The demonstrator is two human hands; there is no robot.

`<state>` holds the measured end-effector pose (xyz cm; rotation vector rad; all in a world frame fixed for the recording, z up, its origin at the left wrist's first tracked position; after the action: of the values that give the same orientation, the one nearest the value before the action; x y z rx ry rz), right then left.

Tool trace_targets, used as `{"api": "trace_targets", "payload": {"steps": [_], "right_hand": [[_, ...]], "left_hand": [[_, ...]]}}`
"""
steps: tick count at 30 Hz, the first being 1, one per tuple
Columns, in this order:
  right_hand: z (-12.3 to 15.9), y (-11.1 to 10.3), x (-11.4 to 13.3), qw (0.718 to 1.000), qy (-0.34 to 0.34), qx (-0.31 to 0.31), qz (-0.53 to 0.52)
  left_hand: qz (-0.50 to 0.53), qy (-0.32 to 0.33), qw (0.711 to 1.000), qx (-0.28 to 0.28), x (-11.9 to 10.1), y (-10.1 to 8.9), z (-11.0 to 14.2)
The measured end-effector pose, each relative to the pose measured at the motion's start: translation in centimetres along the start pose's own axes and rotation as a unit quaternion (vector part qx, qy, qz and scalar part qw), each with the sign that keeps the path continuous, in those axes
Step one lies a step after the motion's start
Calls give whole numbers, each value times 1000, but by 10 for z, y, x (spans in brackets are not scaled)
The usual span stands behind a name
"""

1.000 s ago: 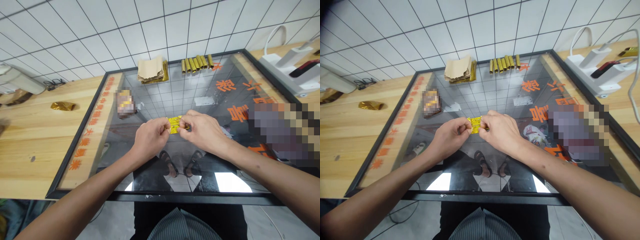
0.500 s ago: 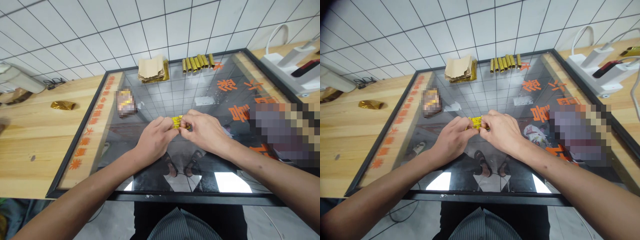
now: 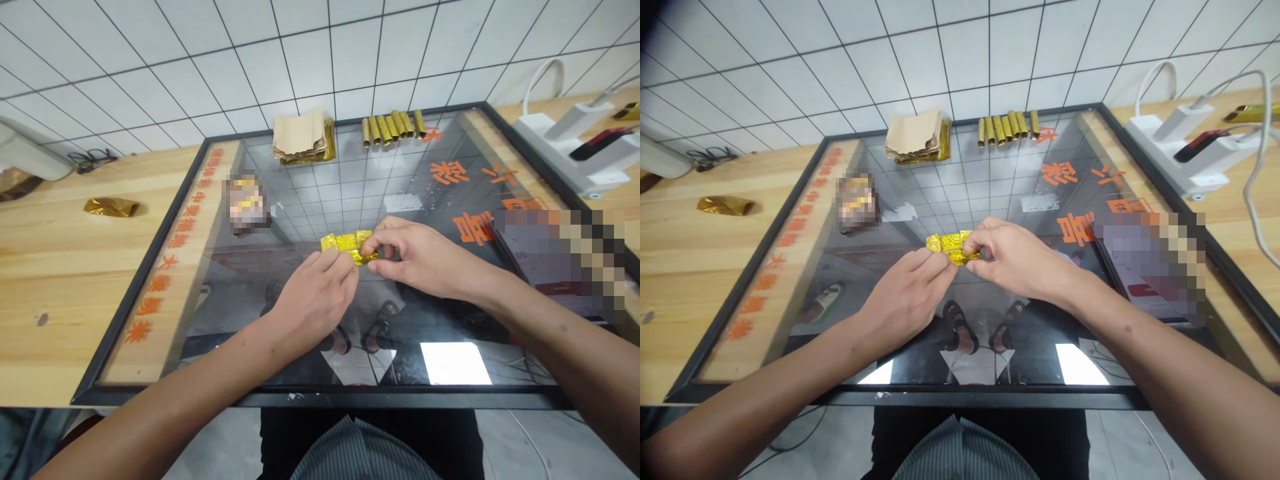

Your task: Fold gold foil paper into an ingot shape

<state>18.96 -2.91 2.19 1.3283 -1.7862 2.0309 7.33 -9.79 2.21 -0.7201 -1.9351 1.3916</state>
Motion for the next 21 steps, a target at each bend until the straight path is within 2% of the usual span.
{"api": "trace_targets", "payload": {"steps": [5, 10, 15, 21], "right_hand": [[4, -5, -8, 1000, -8, -2, -9], [3, -4, -5, 1000, -14, -14, -14], [3, 1, -1, 1000, 4, -9, 6], [4, 3, 0, 999, 22, -10, 37]], "left_hand": [[17, 2, 1000, -12, -1, -1, 4], [10, -1, 1000, -24, -4, -1, 2], [9, -1, 1000, -15, -4, 0, 4], [8, 2, 999, -33, -4, -3, 4]]}}
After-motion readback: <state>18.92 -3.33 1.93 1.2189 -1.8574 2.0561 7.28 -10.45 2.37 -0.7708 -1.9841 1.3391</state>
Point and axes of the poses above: each hand's wrist, its own z-axis away from the middle knuckle, its own y-axis out of the palm, x = y × z, the point moved 9 cm from there along -z, towards the middle knuckle, and after that the axes turned 4 degrees about -x, right-handed, at the moved point
